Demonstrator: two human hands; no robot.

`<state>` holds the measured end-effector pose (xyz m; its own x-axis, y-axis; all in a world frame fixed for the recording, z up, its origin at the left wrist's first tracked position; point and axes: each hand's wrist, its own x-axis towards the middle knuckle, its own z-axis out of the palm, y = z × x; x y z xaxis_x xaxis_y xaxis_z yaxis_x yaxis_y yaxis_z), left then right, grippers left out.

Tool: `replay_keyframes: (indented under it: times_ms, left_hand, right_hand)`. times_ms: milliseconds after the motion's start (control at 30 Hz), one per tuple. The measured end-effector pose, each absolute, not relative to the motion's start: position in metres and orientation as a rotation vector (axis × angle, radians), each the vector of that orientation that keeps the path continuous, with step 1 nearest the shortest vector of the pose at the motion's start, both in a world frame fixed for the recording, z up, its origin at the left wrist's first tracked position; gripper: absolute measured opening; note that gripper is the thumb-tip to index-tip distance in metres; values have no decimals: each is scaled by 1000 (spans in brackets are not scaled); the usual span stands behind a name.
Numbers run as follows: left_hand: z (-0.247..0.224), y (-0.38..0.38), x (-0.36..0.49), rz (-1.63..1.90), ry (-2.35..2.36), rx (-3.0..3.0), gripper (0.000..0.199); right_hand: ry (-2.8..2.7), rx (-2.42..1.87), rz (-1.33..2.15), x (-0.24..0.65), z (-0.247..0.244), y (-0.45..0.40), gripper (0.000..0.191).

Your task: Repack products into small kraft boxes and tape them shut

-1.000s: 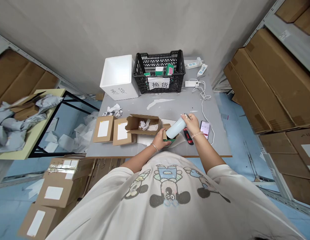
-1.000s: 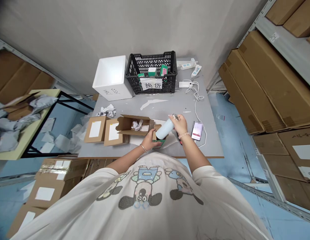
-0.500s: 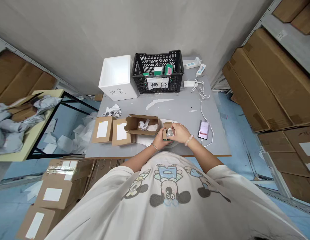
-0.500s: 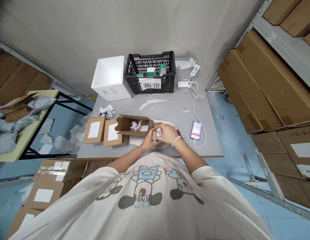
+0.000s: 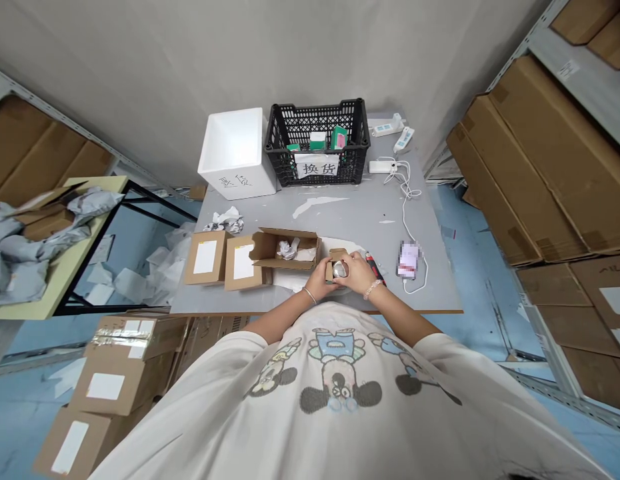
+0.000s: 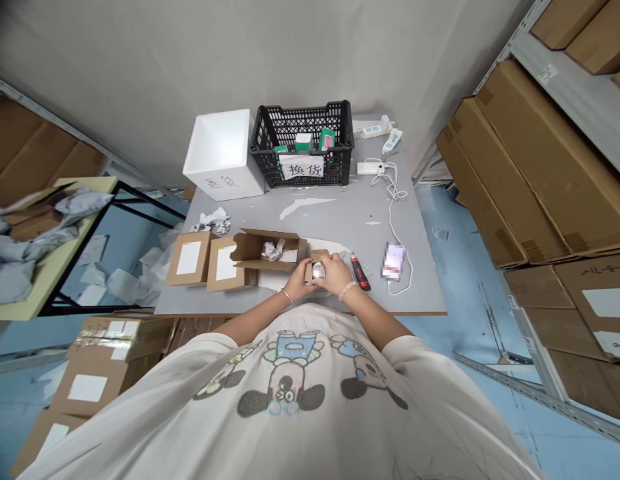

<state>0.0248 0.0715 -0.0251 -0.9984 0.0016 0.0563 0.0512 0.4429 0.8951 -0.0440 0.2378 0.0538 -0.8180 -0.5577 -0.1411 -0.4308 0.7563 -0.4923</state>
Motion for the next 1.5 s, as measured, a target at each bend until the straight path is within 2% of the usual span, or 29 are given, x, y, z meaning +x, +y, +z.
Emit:
replay_keyframes:
  times_ms: [133, 300, 567, 800, 967, 1033, 1133, 1200, 1267, 1367, 1500]
  left_hand:
    - [-25, 72, 24, -1604, -2616, -72, 90]
    - [-25, 72, 24, -1609, -2614, -77, 88]
    - [-24, 77, 28, -1592, -2631, -51, 87]
    - [-23, 79, 29, -1574, -2639, -45, 86]
    - [-20, 77, 31, -1598, -2630, -102, 89]
    - [-19, 76, 31, -1623, -2620, -111, 93]
    - [-18, 73, 33, -1686, -2602, -62, 112]
    - [-20, 72, 35, -1724, -2580, -32, 125]
    - [-22, 73, 36, -1777, -2531, -35, 129]
    - [-24, 76, 37, -1865, -2443, -74, 114]
    - [-23, 76, 38, -1828, -2454, -160, 70]
  right_hand:
    - [2721, -766, -721, -41, 56, 240, 60]
    - [2774, -755, -823, -37, 59, 241, 81]
    - [2867, -754, -546, -29, 65, 237, 53]
    - [2860, -605, -554, -26, 49, 240, 59]
    - [2791, -651, -566, -24, 39, 246, 34]
    - [2769, -698, -688, -23, 35, 251, 30]
    - [2674, -715, -1110, -23, 24, 260, 45]
    - [2570, -571, -1457, -23, 13, 266, 51]
    - [2452, -356, -1695, -21, 0, 268, 46]
    - [2295, -168, -1815, -18, -18, 266, 42]
    - [2157, -94, -1833, -16, -28, 259, 57]
